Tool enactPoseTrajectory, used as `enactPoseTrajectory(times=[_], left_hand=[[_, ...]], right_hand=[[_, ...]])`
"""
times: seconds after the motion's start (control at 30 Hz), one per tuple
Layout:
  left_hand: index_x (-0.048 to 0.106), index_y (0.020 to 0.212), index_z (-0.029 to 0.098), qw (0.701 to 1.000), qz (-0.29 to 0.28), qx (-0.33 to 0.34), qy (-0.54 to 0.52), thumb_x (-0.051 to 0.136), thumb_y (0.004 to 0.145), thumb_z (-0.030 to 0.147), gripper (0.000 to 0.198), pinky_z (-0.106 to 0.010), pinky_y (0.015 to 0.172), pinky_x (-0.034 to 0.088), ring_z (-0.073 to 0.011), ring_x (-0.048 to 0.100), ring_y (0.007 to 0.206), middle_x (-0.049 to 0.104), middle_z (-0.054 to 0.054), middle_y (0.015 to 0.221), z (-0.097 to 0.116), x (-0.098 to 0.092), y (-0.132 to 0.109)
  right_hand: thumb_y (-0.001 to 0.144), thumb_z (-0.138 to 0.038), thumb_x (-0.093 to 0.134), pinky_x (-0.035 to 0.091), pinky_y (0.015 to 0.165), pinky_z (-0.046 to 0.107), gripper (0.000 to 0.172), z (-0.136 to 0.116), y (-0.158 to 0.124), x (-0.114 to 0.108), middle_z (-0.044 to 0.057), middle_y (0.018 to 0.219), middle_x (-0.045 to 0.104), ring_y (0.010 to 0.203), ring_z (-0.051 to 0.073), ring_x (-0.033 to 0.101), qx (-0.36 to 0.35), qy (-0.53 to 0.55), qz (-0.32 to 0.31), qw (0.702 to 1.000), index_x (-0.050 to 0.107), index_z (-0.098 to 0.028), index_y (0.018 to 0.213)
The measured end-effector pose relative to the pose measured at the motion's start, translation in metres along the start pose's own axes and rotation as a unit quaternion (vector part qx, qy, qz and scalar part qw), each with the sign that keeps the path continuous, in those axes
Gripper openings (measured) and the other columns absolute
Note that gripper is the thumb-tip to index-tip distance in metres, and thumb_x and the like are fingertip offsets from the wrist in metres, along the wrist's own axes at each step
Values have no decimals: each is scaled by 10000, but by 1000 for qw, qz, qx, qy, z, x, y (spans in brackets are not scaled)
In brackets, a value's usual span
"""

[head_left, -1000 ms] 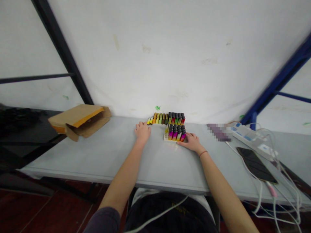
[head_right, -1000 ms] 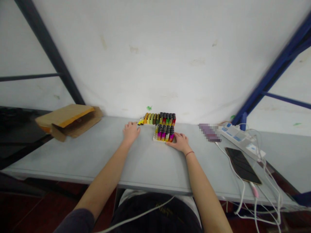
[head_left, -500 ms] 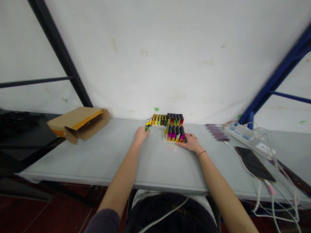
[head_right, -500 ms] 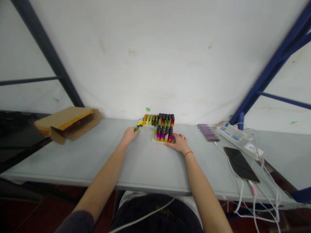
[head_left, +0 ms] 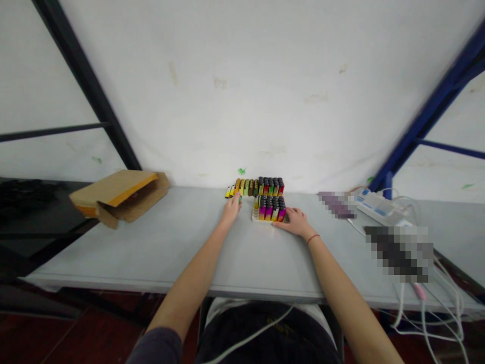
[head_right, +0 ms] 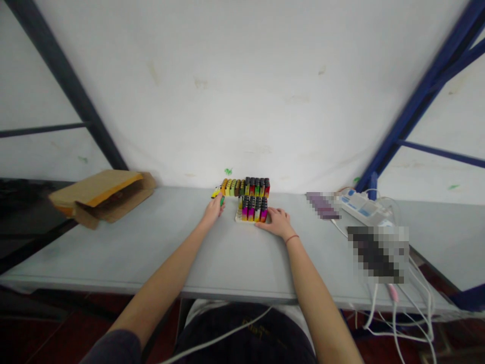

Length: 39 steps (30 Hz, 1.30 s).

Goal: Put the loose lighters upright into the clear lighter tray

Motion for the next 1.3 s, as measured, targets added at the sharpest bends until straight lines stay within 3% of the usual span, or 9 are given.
enactPoseTrajectory(times=[0.2, 0.47, 0.67, 0.8, 1.0, 1.17, 1.3], left_hand=[[443, 570, 216, 992, 4, -79, -101, 414, 873, 559, 459, -215, 379, 259, -82, 329, 338, 388, 55, 405, -7, 6, -1], [381, 567, 228, 970, -16, -97, -221, 345, 879, 664, 537, -207, 382, 327, -91, 395, 343, 387, 44, 399, -3, 13, -9], [347, 564, 225, 957, 2, -150, -249, 372, 896, 574, 483, -182, 341, 144, -49, 184, 302, 236, 95, 389, -10, 12, -15], [327, 565, 226, 950, 45, -166, -262, 314, 920, 454, 421, -195, 349, 96, -57, 136, 304, 201, 91, 393, -10, 7, -18], [318, 569, 227, 945, 80, -152, -278, 313, 911, 433, 400, -204, 347, 110, -66, 155, 307, 212, 81, 396, -10, 3, -20], [302, 590, 235, 941, 70, -140, -300, 322, 896, 558, 445, -200, 347, 146, -64, 159, 301, 198, 97, 399, -6, -3, -18], [296, 595, 239, 940, 60, -148, -302, 264, 905, 527, 425, -193, 339, 152, -68, 150, 295, 182, 96, 396, -6, -4, -18]], right_hand=[[779, -680, 624, 370, 1023, 517, 685, 0, 0, 0, 98, 1427, 566, 1297, 393, 449, 1, -7, -4, 1000, 564, -235, 1298], [780, -674, 626, 365, 1033, 537, 708, -1, -1, -2, 112, 1406, 577, 1298, 394, 447, 1, 0, 3, 1000, 549, -218, 1316], [781, -664, 634, 363, 1031, 540, 695, -1, -1, -2, 127, 1397, 583, 1297, 397, 449, 3, 3, -1, 1000, 555, -220, 1310], [780, -666, 635, 364, 1027, 540, 687, -2, -1, -3, 119, 1394, 587, 1289, 397, 455, 0, 1, 3, 1000, 561, -225, 1302], [785, -657, 635, 362, 1031, 538, 684, -2, -1, -2, 108, 1408, 581, 1284, 393, 456, 2, -2, 2, 1000, 560, -224, 1309], [785, -668, 629, 362, 1031, 533, 675, -2, -1, -2, 93, 1420, 575, 1292, 393, 448, -1, -3, 2, 1000, 569, -235, 1301], [791, -675, 618, 361, 1035, 515, 670, -3, -1, -3, 89, 1419, 576, 1284, 382, 459, -6, -8, 1, 1000, 572, -239, 1298]])
Point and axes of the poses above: each hand's wrist, its own y-axis towards the middle knuckle, its own x-axis out of the palm, z = x × y, the point moved 10 cm from there along y, towards the middle knuckle
